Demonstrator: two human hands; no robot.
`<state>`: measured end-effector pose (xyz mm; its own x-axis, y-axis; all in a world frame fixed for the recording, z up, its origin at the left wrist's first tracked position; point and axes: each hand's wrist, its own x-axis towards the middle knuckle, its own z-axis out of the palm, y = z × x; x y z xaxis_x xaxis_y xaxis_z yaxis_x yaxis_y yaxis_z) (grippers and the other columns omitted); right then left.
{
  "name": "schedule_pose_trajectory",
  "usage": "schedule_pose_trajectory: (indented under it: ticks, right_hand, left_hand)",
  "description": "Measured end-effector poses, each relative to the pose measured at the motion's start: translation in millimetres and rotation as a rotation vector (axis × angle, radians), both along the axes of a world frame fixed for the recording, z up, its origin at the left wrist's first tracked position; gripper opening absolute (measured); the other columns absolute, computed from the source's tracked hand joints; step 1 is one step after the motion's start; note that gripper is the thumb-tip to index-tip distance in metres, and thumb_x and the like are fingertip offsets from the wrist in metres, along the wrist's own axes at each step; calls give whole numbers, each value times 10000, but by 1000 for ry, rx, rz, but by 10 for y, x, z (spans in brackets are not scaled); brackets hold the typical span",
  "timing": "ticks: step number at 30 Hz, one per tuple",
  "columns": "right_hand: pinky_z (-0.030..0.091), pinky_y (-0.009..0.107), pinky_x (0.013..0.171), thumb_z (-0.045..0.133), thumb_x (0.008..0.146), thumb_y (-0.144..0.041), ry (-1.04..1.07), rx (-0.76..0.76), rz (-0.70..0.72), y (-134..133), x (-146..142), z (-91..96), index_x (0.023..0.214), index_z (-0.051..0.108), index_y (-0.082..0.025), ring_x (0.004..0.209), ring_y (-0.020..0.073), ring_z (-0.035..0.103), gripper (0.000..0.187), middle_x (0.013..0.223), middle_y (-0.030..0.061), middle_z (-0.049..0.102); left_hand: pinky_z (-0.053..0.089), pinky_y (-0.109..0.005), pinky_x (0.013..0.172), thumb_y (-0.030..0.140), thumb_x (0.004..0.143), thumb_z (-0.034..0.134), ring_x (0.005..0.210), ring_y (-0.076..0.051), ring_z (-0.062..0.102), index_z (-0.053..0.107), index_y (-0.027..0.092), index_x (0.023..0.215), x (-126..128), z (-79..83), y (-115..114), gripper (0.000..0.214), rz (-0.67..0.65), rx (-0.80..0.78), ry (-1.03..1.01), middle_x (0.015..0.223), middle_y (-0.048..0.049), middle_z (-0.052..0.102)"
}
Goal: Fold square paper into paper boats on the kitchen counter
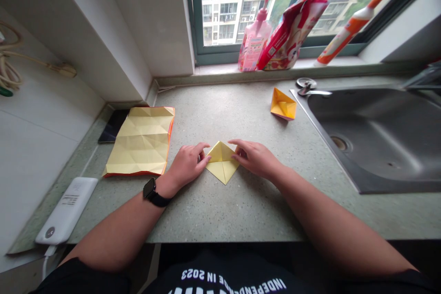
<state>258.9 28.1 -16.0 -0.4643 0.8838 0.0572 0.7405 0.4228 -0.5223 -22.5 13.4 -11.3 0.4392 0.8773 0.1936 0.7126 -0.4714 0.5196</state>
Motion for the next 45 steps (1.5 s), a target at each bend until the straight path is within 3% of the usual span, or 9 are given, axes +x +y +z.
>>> schedule_pose_trajectory:
  ticks: [6,10,13,18,25,31,35,38,45]
  right_hand:
    - [537,342,823,696,982,-216,-7,10,-81,-15,-57,-59,1377,684,-248,878,209,721,396,991,38,782]
    - [538,360,870,684,985,-210,-17,55,-105,-23,-89,-103,1372,696,-239,926,221,712,388,1057,67,775]
    - [537,366,892,665,998,-214,-18,94,-107,-22,-103,-113,1368,704,-225,957,227,704,372,1109,87,766]
    - [541,367,894,648,1011,-221,-43,140,-97,-15,-114,-112,1294,753,-231,991,246,698,301,1092,93,744]
    - [561,379,915,654,1003,-176,-16,203,-109,15,-89,-136,1307,765,-232,1032,254,702,329,1141,101,732]
    - [553,363,861,645,1023,-182,-53,297,-46,-67,-61,19,1195,828,-269,942,235,697,266,1062,86,755]
    - [537,326,793,647,1038,-229,-114,212,42,-196,-105,139,1247,836,-302,908,222,723,291,1024,64,775]
    - [535,313,772,617,1067,-264,-193,87,80,-244,-148,182,1272,836,-319,900,223,747,305,992,55,801]
    - [578,340,845,584,1084,-299,-264,-35,61,-249,-183,215,1304,829,-279,1048,271,788,330,1155,88,851]
  left_hand:
    - [536,-406,907,206,1034,685,867,-214,721,667,205,1311,22,-57,29,277,22,15,53,918,-11,765]
    - [550,-466,999,250,1056,655,1091,-276,701,663,200,1358,32,-84,33,306,1,101,102,1162,-93,749]
    - [510,-525,1132,239,1066,629,1310,-313,620,678,227,1386,39,-97,36,324,-69,175,127,1412,-131,673]
    - [339,-585,1315,124,1072,561,1570,-306,446,732,281,1334,49,-111,42,350,-265,216,178,1616,-70,590]
    - [310,-578,1344,89,1090,479,1584,-273,469,667,275,1458,47,-130,44,454,-307,114,196,1596,-47,636]
    - [340,-596,1326,91,1081,502,1578,-291,470,634,312,1519,62,-157,40,508,-297,92,228,1640,-49,589]
    - [347,-610,1319,116,1095,491,1578,-295,469,613,343,1549,75,-154,28,521,-296,105,249,1657,-52,567]
    - [347,-616,1318,259,1135,507,1581,-313,465,604,336,1563,91,-115,6,446,-293,104,249,1661,-71,563]
    - [286,-586,1356,436,1152,500,1629,-320,402,599,264,1570,122,-50,-28,462,-345,61,237,1675,-91,554]
